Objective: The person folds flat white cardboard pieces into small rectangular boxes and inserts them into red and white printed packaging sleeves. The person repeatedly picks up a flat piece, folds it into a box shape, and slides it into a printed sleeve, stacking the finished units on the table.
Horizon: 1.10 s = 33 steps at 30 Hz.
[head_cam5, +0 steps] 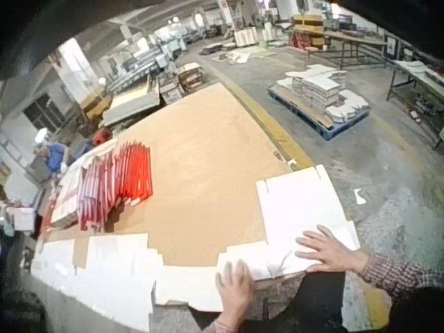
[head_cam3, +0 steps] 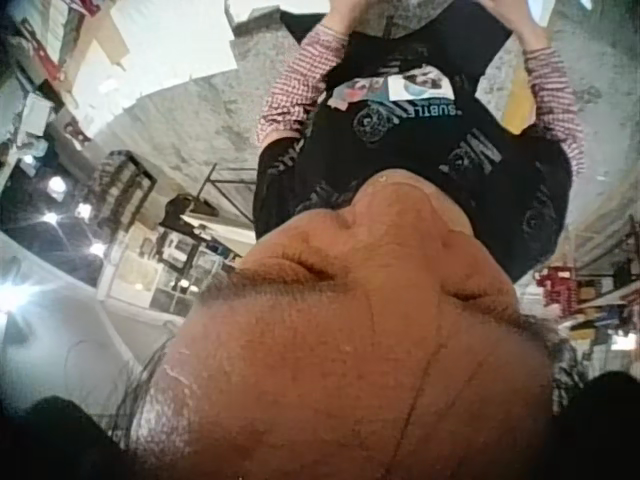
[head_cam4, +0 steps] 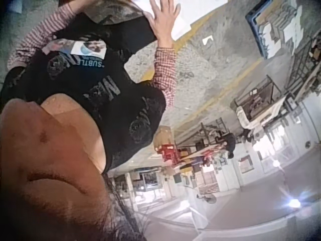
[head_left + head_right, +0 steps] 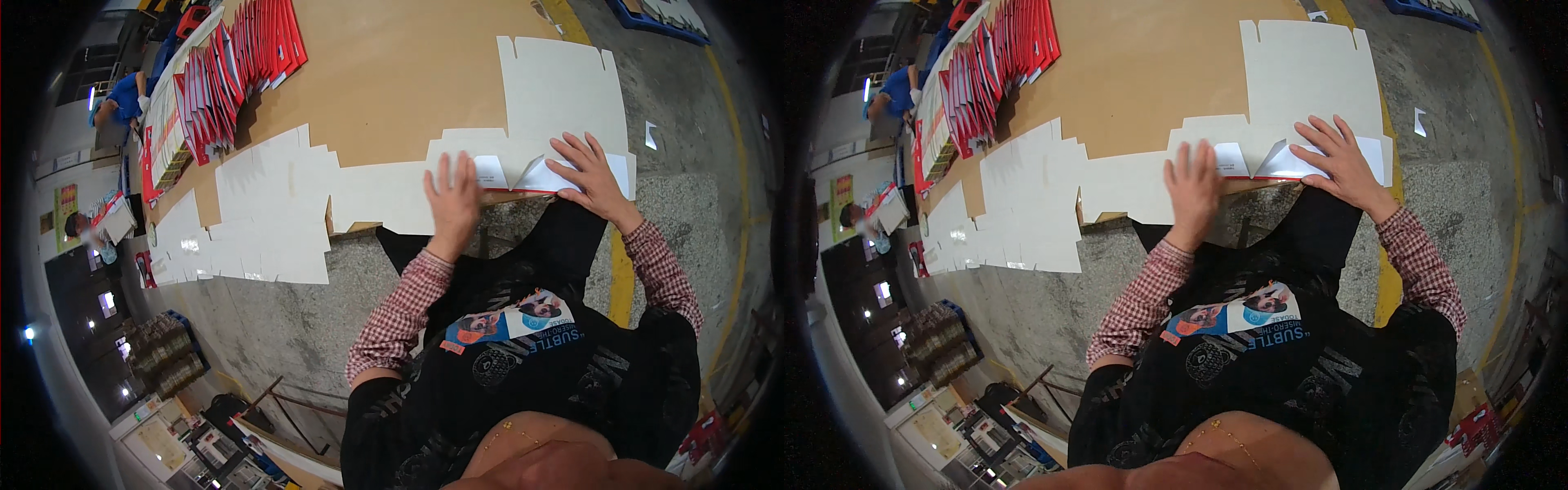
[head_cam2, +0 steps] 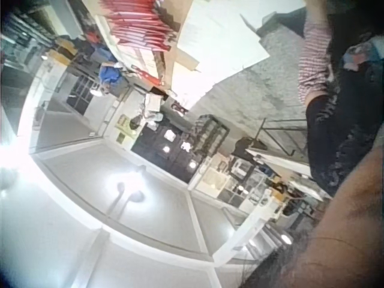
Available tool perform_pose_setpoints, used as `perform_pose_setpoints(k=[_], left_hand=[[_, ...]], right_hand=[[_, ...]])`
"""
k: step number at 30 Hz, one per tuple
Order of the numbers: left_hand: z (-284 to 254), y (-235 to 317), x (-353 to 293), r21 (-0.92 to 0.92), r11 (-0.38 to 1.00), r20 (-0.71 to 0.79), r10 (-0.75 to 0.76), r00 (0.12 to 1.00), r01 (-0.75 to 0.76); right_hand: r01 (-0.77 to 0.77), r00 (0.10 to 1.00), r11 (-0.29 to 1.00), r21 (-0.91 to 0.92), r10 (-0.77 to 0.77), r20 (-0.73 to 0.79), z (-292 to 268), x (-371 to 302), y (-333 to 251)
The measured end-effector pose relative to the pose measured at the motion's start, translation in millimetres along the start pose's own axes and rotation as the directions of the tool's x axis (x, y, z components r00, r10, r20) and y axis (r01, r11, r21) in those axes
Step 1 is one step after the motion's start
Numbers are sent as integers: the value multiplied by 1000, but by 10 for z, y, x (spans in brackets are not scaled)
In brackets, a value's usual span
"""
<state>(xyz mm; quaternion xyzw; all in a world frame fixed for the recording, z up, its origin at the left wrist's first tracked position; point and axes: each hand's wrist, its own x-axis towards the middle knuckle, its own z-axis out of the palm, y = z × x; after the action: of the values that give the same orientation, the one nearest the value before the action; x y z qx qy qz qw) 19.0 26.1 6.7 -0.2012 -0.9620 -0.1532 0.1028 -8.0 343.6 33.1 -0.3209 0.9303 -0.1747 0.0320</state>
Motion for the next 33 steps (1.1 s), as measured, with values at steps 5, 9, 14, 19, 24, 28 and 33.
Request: perform_pose_setpoints(k=[5, 9, 14, 19, 24, 28, 33], left_hand=[[67, 569, 177, -308, 943, 197, 194, 961, -127], [30, 572, 206, -144, 958, 273, 278, 921, -246], [141, 819, 300, -256, 913, 251, 381, 890, -318], [198, 977, 214, -587, 753, 51, 401, 915, -297], [-155, -94, -334, 152, 966, 263, 166, 951, -210], [-941, -537, -114, -210, 975, 446, 31, 894, 71], [-694, -1060, 455, -415, 886, 643, 125, 756, 207]], right_hand=[[-1, 999, 998, -61, -2, -47, -127, -8, -77], [-324, 557, 852, 412, 524, -645, 66, -722, -25], [135, 182, 316, 939, 924, -337, 498, -841, -46], [-134, 704, 701, 700, 565, -430, 189, -156, -394], [27, 1000, 994, 110, -29, 10, -183, 698, -573], [104, 980, 966, 238, -59, -190, -123, 672, -399], [94, 986, 995, -26, -97, -137, 64, 686, -495]])
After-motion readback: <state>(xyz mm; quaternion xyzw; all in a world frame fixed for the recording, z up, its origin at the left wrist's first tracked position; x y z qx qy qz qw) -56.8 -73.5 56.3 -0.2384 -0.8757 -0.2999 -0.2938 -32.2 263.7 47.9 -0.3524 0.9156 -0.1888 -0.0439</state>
